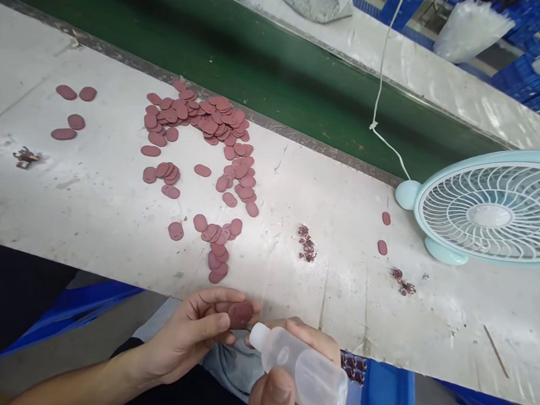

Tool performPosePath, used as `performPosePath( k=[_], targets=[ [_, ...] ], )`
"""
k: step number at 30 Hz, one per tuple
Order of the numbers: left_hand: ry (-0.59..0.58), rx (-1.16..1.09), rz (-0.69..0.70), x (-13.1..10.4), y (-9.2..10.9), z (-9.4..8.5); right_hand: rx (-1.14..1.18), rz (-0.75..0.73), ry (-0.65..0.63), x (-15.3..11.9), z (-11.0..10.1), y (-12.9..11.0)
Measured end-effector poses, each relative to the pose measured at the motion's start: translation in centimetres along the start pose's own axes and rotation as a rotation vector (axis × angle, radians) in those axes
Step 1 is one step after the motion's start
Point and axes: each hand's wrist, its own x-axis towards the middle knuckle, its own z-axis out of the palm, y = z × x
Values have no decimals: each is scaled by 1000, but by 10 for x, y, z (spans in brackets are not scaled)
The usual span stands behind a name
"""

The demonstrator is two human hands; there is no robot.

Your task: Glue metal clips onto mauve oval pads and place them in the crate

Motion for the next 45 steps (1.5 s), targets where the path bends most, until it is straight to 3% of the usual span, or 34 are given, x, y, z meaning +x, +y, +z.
performPosePath(
  k=[3,12,21,27,34,39,45],
  targets=[
    [-3,-9,11,0,-1,1,-69,14,73,-7,6,2],
    [-31,-9,26,0,-3,-1,-229,-94,48,-6,8,-1],
    [-23,-6,19,0,-2,-3,-83,-48,-17,-8,4,2],
    [-27,-9,26,0,-1,-2,-105,-125,-87,-7,-3,6],
    [-25,-26,33,0,1,-2,27,51,-68,-4,-2,-3],
    [-17,-14,25,-1,2,-1,34,40,-137,-2,0,-5],
    [-18,-14,26,1,0,-4,-29,-39,-110,-6,0,4]
  ],
)
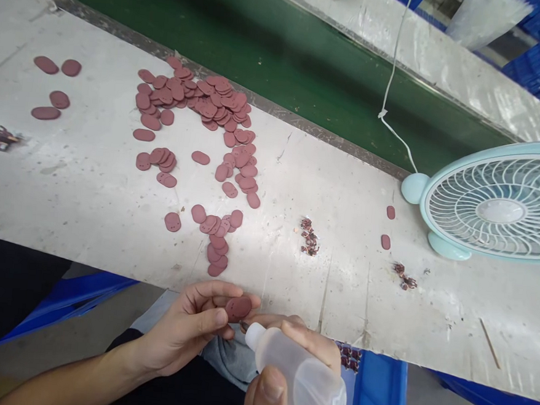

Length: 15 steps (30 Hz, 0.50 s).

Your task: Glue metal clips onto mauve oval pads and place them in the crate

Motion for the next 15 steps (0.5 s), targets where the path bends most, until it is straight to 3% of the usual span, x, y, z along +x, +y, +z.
performPosePath(
  k=[5,8,10,13,14,15],
  targets=[
    [-13,-3,6,1,0,-1,67,51,9,-2,-2,-2],
    [-29,-10,2,0,1,-1,304,297,-82,10,-21,-6],
    [-25,-11,-1,-1,3,-1,696,569,-111,26,-42,1],
    [-6,-5,0,-2,5,-3,1606,1002,-8,61,-78,34],
    [-2,-2,-1,-2,5,-4,1908,1179,-29,73,-89,49],
    [1,2,-3,-3,5,-5,1991,1247,-80,85,-98,64]
  ],
)
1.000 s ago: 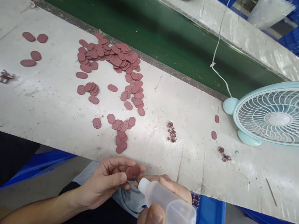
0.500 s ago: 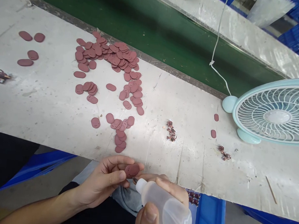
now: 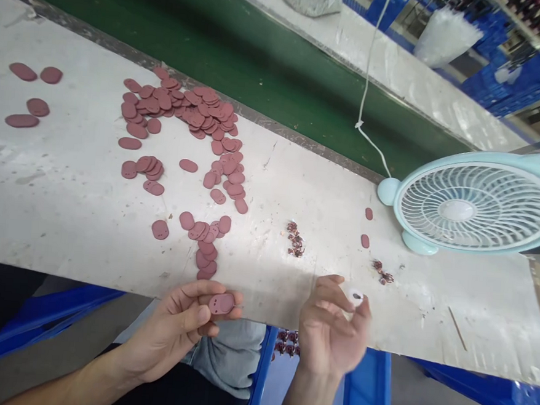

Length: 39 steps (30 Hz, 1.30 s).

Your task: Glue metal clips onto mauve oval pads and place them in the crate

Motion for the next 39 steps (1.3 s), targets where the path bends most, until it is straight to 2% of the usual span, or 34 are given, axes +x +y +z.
performPosePath(
  k=[2,3,5,6,8,11,12,14,15,16,21,27,29,31,33,36,39],
  targets=[
    [2,9,-3,0,0,-3,0,48,-26,6,1,-32],
    [4,13,-2,0,0,-4,-64,26,-45,7,0,-40],
    [17,22,-2,0,1,-6,-136,-16,-99,4,-2,-40],
    [27,26,-3,0,2,-7,-252,-83,-117,1,-4,-33],
    [48,33,-1,-1,4,-7,-722,-332,-89,-4,-7,-11],
    [69,39,12,-1,7,-6,-1628,-720,97,0,-10,18],
    [75,40,16,-2,8,-6,-1979,-790,171,5,-9,23],
    [79,40,22,-2,8,-6,-2622,-830,272,19,-7,24],
    [79,39,25,-2,8,-6,-2887,-827,302,27,-5,22],
    [78,38,26,-3,8,-7,-3043,-812,311,33,-4,20],
    [89,41,34,-6,6,-13,-3093,-795,384,40,-3,13],
    [81,103,105,-7,7,-14,-3116,-631,461,33,7,25],
    [75,150,148,-6,7,-13,-3103,-648,569,31,10,31],
    [69,198,186,-4,7,-11,-2978,-679,661,25,9,42],
    [58,239,225,-3,6,-12,-2708,-645,607,16,2,58],
    [31,293,285,-2,3,-15,-2245,-537,337,2,-18,89],
    [-7,359,324,-4,-1,-19,-2046,-582,208,-2,-35,114]
  ],
)
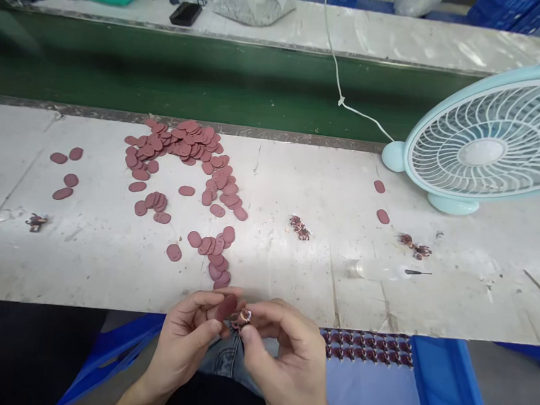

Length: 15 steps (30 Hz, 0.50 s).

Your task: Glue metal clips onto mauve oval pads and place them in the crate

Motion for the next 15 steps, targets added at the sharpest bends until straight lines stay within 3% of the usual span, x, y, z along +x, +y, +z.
performPosePath(
  k=[4,15],
  targets=[
    [-39,52,21,-3,-3,0,2,-3,-19,1,12,1],
    [-14,9,-48,-1,-4,5,-105,18,-209,15,2,-11]
  ],
)
